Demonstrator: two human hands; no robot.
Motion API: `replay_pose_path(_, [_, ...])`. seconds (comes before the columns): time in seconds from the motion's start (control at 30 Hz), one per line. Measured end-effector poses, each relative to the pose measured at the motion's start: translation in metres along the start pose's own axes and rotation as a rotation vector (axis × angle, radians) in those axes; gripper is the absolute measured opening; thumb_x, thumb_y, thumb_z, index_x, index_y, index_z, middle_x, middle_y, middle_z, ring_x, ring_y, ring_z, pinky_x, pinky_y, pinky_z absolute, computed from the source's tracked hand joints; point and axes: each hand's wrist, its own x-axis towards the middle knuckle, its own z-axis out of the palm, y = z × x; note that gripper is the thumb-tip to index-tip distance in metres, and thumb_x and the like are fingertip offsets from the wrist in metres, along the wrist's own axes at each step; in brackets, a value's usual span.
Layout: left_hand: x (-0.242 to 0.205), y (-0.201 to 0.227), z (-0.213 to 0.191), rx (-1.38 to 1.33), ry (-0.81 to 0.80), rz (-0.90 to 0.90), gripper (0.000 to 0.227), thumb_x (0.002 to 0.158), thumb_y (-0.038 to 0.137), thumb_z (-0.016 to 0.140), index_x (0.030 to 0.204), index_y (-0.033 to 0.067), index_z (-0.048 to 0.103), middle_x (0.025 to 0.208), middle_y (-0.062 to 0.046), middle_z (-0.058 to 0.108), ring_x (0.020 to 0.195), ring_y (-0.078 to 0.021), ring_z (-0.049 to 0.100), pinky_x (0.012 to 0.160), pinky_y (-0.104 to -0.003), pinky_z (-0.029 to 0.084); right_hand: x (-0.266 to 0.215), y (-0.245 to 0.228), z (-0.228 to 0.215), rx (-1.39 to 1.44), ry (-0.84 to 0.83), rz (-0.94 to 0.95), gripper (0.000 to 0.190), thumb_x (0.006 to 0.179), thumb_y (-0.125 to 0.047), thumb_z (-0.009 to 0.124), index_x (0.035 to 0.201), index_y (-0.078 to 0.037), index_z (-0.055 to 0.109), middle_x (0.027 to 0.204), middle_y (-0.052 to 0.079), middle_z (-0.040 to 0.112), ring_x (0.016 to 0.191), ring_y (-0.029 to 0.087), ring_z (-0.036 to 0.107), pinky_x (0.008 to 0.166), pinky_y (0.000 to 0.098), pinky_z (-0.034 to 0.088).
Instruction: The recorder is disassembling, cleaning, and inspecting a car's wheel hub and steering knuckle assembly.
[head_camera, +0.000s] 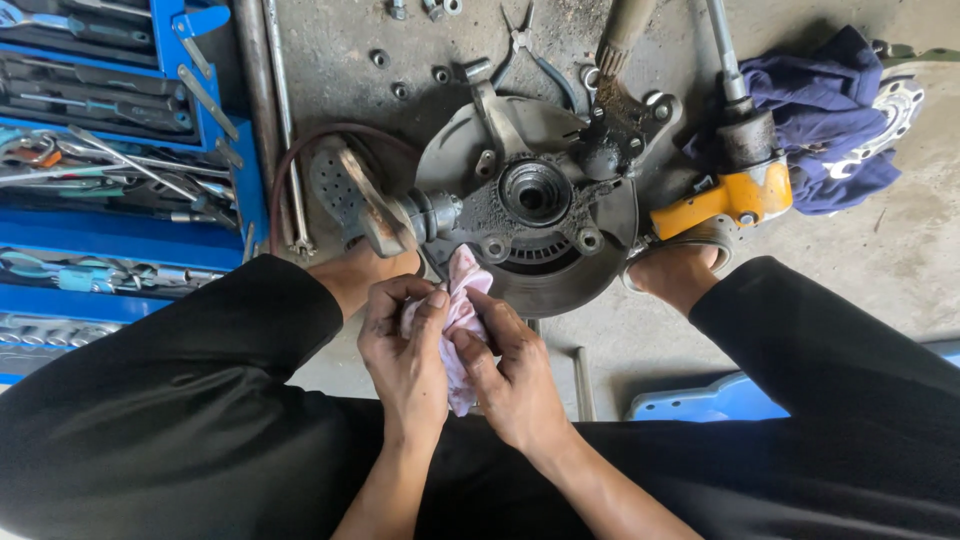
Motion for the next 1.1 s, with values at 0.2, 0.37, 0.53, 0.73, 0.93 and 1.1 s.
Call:
replay_pose_path(0.2, [-0.001, 0.003, 0.000, 0.005, -0.014, 0.013, 0.017, 0.096, 0.015, 0.069, 0.098, -0.0004, 0.061, 0.095, -0.006, 0.062, 0.089, -0.0127, 0.058, 0.082, -0.028, 0.050, -0.002, 0.003, 0.001, -0.028, 0.022, -0.049, 0.046, 0.093, -0.015, 0.061, 0.135, 0.005, 0.057, 0.110, 0.018, 0.071, 0.101, 0.025, 0.071, 0.090, 0.0353, 0.055])
replay_pose_path(0.37, [-0.004, 0.003, -0.001, -0.001, -0.027, 0.046, 0.019, 0.096, 0.016, 0.069, 0.097, -0.0005, 0.061, 0.093, -0.006, 0.062, 0.087, -0.0123, 0.059, 0.079, -0.027, 0.050, -0.007, 0.008, 0.002, -0.031, 0.050, -0.082, 0.045, 0.093, -0.016, 0.061, 0.134, 0.005, 0.058, 0.111, 0.019, 0.073, 0.102, 0.025, 0.073, 0.090, 0.0353, 0.056])
replay_pose_path(0.53, [-0.008, 0.000, -0.002, 0.005, -0.043, 0.078, 0.019, 0.096, 0.016, 0.069, 0.098, -0.0004, 0.060, 0.091, -0.006, 0.061, 0.084, -0.0122, 0.058, 0.077, -0.027, 0.049, -0.010, 0.005, 0.002, -0.044, 0.061, -0.063, 0.045, 0.094, -0.019, 0.060, 0.133, 0.004, 0.059, 0.104, 0.019, 0.076, 0.096, 0.022, 0.074, 0.086, 0.0338, 0.056])
replay_pose_path(0.73, [-0.011, -0.006, -0.003, -0.012, -0.044, 0.133, 0.016, 0.096, 0.014, 0.068, 0.098, -0.0007, 0.061, 0.092, -0.006, 0.062, 0.086, -0.0123, 0.058, 0.079, -0.028, 0.049, -0.016, 0.014, 0.004, -0.033, 0.082, -0.098, 0.046, 0.095, -0.022, 0.060, 0.133, 0.004, 0.059, 0.102, 0.019, 0.076, 0.093, 0.021, 0.074, 0.085, 0.0329, 0.056])
replay_pose_path(0.93, [-0.010, -0.009, -0.004, -0.028, -0.047, 0.164, 0.014, 0.095, 0.012, 0.068, 0.096, -0.0003, 0.062, 0.092, -0.006, 0.062, 0.086, -0.0122, 0.058, 0.079, -0.028, 0.050, -0.019, 0.015, 0.004, -0.124, 0.115, -0.158, 0.047, 0.094, -0.026, 0.060, 0.132, 0.004, 0.061, 0.104, 0.022, 0.074, 0.096, 0.028, 0.074, 0.086, 0.0363, 0.055])
replay_pose_path(1.1, [-0.008, -0.016, -0.006, -0.082, -0.055, 0.144, 0.013, 0.094, 0.012, 0.068, 0.096, -0.0002, 0.062, 0.091, -0.006, 0.063, 0.085, -0.0120, 0.058, 0.078, -0.028, 0.050, -0.020, 0.012, 0.006, -0.168, 0.126, -0.141, 0.049, 0.093, -0.029, 0.060, 0.131, 0.003, 0.061, 0.105, 0.023, 0.073, 0.096, 0.033, 0.073, 0.087, 0.0381, 0.054])
